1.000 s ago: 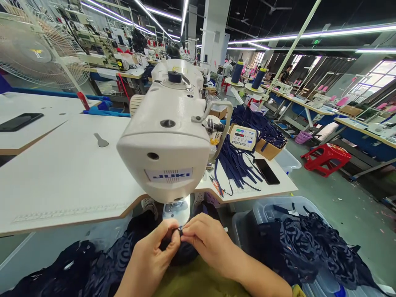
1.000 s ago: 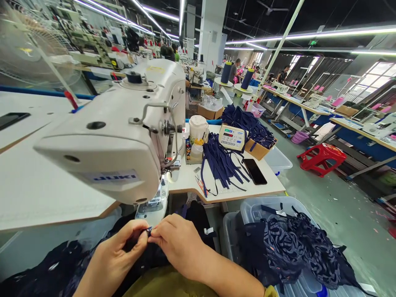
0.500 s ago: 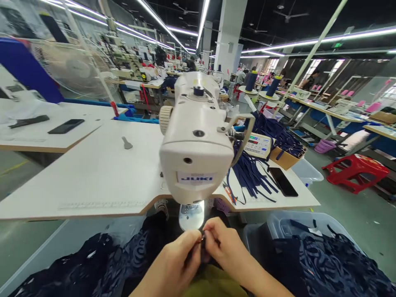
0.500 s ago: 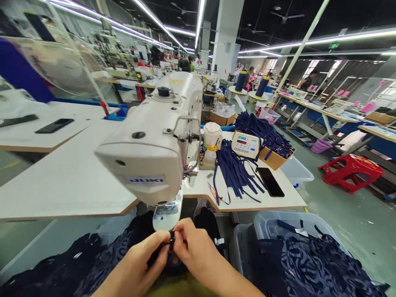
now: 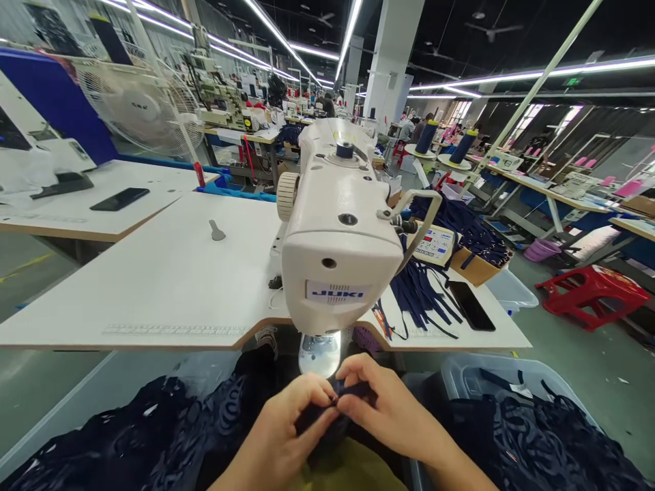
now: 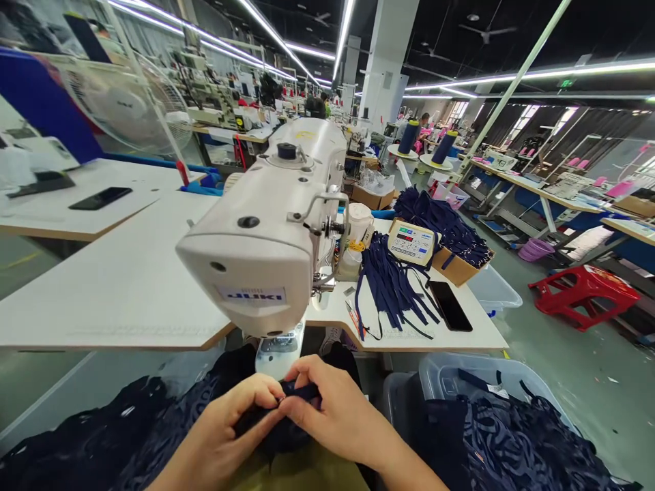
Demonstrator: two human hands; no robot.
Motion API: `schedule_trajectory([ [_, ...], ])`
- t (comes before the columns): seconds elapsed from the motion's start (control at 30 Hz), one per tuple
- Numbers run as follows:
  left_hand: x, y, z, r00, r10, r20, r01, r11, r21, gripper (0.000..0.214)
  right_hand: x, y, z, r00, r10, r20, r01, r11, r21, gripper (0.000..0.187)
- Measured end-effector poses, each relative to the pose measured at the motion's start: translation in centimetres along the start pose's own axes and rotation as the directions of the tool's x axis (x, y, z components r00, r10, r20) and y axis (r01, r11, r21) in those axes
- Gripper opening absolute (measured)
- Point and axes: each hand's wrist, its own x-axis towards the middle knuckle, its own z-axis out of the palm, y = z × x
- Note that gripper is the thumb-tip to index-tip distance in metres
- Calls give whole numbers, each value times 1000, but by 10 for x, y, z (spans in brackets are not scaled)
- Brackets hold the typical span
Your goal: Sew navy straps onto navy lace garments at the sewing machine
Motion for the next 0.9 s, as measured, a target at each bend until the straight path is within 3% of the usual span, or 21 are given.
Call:
schedule_trajectory([
  [0.1,2,0,-5,985,-173,17,173,967,-188,17,2,-5,-5,995,-98,-5,96,987,-131,16],
  [0.17,4,-4,-7,970,-244,6,238,940,-245,20,4,-3,-4,979,-187,-77,166,962,-217,13],
  [0.27,4,-11,-6,940,-342,-6,324,896,-305,25,3,5,4,890,-326,-318,212,915,-344,12],
  [0.33,5,-13,-4,922,-388,7,366,862,-350,26,-1,10,11,849,-347,-399,230,922,-312,20],
  [0.47,6,-11,0,921,-390,-15,360,864,-353,26,-7,19,28,933,-231,-276,218,973,-77,38],
  [0.57,8,-6,4,944,-323,-67,287,905,-312,24,-6,26,43,931,-113,-346,181,969,171,32],
  [0.7,10,0,9,973,-116,-201,88,986,-141,14,-1,35,58,847,-57,-528,267,905,331,12],
  [0.8,7,0,14,938,137,-320,-106,988,114,4,2,37,61,788,-111,-605,372,869,325,9],
  [0.9,2,-2,17,876,334,-347,-205,911,359,3,2,36,62,745,-187,-641,452,847,279,16],
])
